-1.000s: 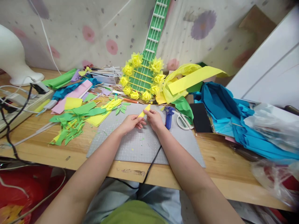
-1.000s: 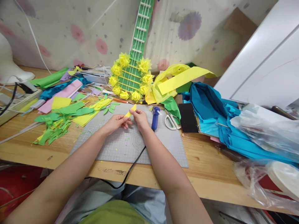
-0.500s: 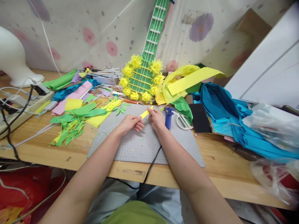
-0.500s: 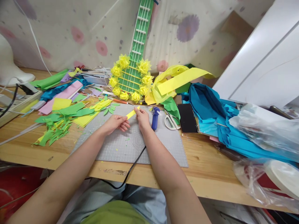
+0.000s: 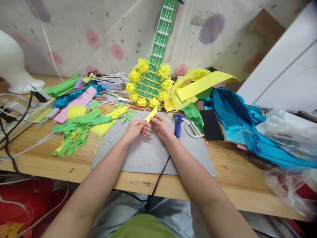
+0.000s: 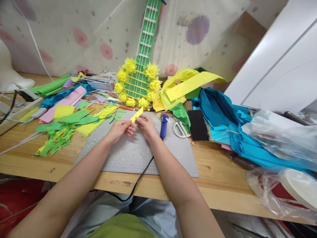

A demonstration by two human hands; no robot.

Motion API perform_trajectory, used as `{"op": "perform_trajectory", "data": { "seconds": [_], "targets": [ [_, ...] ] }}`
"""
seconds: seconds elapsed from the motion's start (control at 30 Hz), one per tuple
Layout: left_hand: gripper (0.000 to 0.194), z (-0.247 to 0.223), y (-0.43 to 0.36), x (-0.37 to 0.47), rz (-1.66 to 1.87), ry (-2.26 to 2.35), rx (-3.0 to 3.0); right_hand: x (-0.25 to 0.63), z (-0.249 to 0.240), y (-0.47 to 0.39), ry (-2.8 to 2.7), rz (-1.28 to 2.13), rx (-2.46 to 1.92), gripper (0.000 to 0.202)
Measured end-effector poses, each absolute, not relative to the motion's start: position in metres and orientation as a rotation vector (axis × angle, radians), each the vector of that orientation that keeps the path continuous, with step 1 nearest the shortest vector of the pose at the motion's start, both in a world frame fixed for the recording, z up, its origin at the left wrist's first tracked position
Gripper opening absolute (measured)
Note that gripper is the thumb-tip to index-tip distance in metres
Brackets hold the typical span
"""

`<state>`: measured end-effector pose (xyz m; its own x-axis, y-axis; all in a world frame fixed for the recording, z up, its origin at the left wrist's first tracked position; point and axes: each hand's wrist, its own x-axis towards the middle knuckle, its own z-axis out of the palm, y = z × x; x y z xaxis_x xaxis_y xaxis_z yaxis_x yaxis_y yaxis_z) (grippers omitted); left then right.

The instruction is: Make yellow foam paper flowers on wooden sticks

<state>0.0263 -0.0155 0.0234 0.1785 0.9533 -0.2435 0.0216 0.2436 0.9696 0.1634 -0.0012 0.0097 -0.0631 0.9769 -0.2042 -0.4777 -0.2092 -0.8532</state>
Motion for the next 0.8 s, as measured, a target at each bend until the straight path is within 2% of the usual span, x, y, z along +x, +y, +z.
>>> {"op": "perform_trajectory", "data": {
  "seconds": [0.3,0.43,0.53,0.6,0.67,0.8],
  "targets": [
    [0.035,0.028,-0.017,0.028,0.815,1.264,1.166,0.161,0.001,0.006,-0.622,1.417,-0.980,0.034],
    [0.040,0.037,0.005,-0.002,1.194,1.511,1.251,0.168,0.002,0.008,-0.584,1.423,-0.952,0.034],
    [0.026,0.042,0.035,-0.042,1.302,1.865,1.391,0.171,0.001,0.009,-0.602,1.448,-0.928,0.033],
    [0.018,0.044,0.053,-0.066,1.116,2.168,1.552,0.171,0.001,0.009,-0.621,1.458,-0.928,0.032],
    [0.018,0.046,0.067,-0.082,0.795,2.340,1.644,0.170,0.000,0.010,-0.635,1.465,-0.935,0.032],
    [0.027,0.047,0.077,-0.089,0.403,2.357,1.761,0.169,-0.001,0.010,-0.640,1.477,-0.944,0.034]
  ]
}}
